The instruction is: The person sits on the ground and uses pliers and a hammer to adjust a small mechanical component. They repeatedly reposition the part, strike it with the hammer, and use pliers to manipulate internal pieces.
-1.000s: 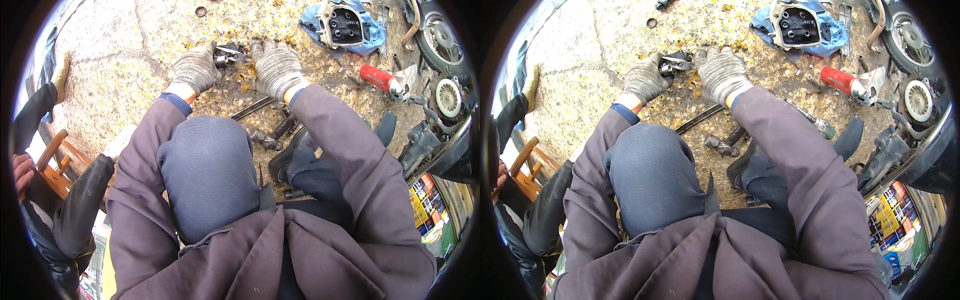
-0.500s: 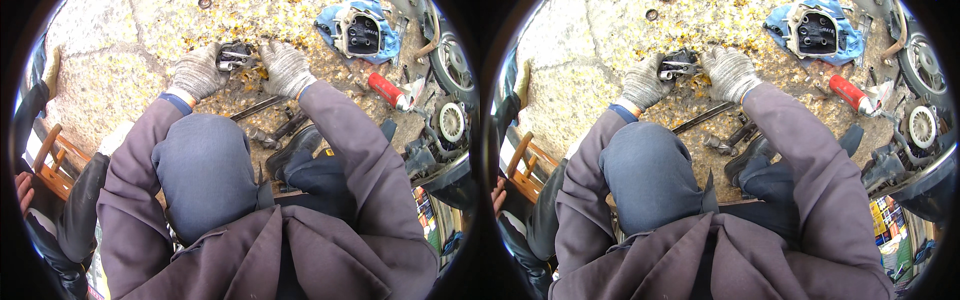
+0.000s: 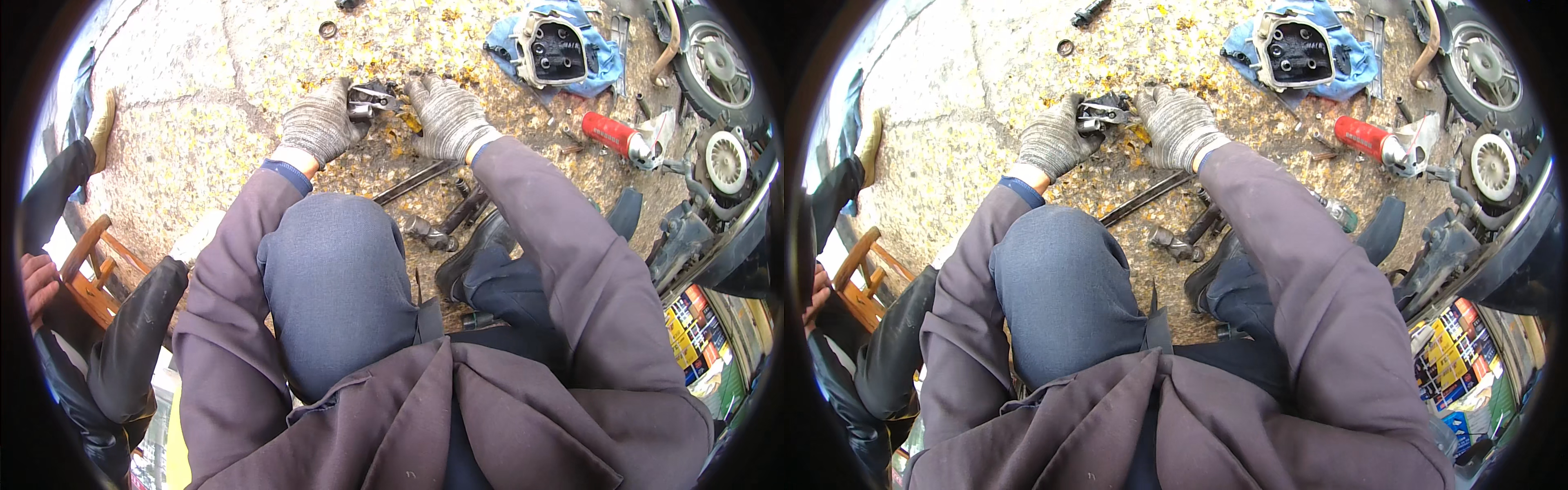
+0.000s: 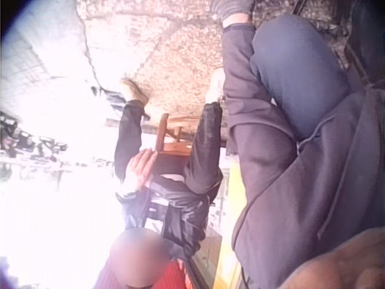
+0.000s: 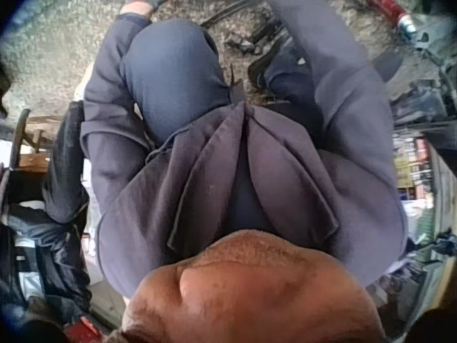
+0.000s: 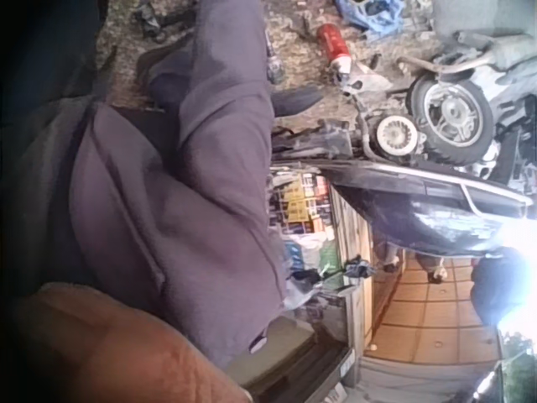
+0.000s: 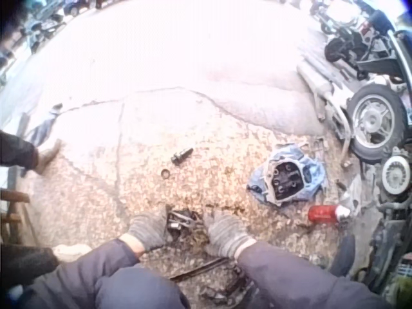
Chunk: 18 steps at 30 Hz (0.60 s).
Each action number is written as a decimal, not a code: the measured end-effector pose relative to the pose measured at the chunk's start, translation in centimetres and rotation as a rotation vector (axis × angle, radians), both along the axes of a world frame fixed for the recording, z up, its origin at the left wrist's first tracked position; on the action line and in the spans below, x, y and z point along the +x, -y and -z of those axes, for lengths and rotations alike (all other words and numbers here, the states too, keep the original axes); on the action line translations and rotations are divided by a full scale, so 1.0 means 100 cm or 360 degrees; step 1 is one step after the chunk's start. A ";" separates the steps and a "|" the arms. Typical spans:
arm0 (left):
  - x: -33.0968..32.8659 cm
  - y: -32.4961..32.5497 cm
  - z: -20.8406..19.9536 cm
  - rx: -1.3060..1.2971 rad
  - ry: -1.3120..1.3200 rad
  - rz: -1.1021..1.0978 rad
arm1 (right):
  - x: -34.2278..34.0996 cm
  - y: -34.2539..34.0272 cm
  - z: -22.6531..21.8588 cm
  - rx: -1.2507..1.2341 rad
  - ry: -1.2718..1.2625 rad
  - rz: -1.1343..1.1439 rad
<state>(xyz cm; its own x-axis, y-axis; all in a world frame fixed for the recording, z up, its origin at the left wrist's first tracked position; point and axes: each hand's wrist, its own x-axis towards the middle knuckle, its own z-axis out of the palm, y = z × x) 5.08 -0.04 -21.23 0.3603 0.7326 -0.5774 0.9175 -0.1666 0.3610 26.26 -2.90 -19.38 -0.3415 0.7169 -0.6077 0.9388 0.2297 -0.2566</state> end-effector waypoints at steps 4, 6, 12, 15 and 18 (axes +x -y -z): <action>0.000 0.017 -0.011 0.0234 -0.0071 0.0035 | -0.001 0.005 -0.017 -0.0130 0.0148 0.0058; 0.004 0.018 -0.016 0.0205 -0.0129 0.0079 | -0.004 0.008 -0.026 -0.0097 0.0171 0.0117; 0.020 0.015 -0.015 0.0073 -0.0180 0.0101 | -0.015 0.019 -0.038 -0.0207 0.0136 0.0312; 0.023 0.016 -0.011 0.0050 -0.0164 0.0054 | -0.018 0.023 -0.041 -0.0191 0.0086 0.0386; 0.025 0.015 -0.011 -0.0023 -0.0154 0.0054 | -0.014 0.022 -0.043 -0.0183 0.0137 0.0370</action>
<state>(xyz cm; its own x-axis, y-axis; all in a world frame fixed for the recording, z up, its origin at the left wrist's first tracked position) 7.54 -1.57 -20.17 0.3266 0.7124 -0.6212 0.9422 -0.1934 0.2736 24.83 -5.10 -15.07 -0.1195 0.6947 -0.7093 0.9824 -0.0205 -0.1856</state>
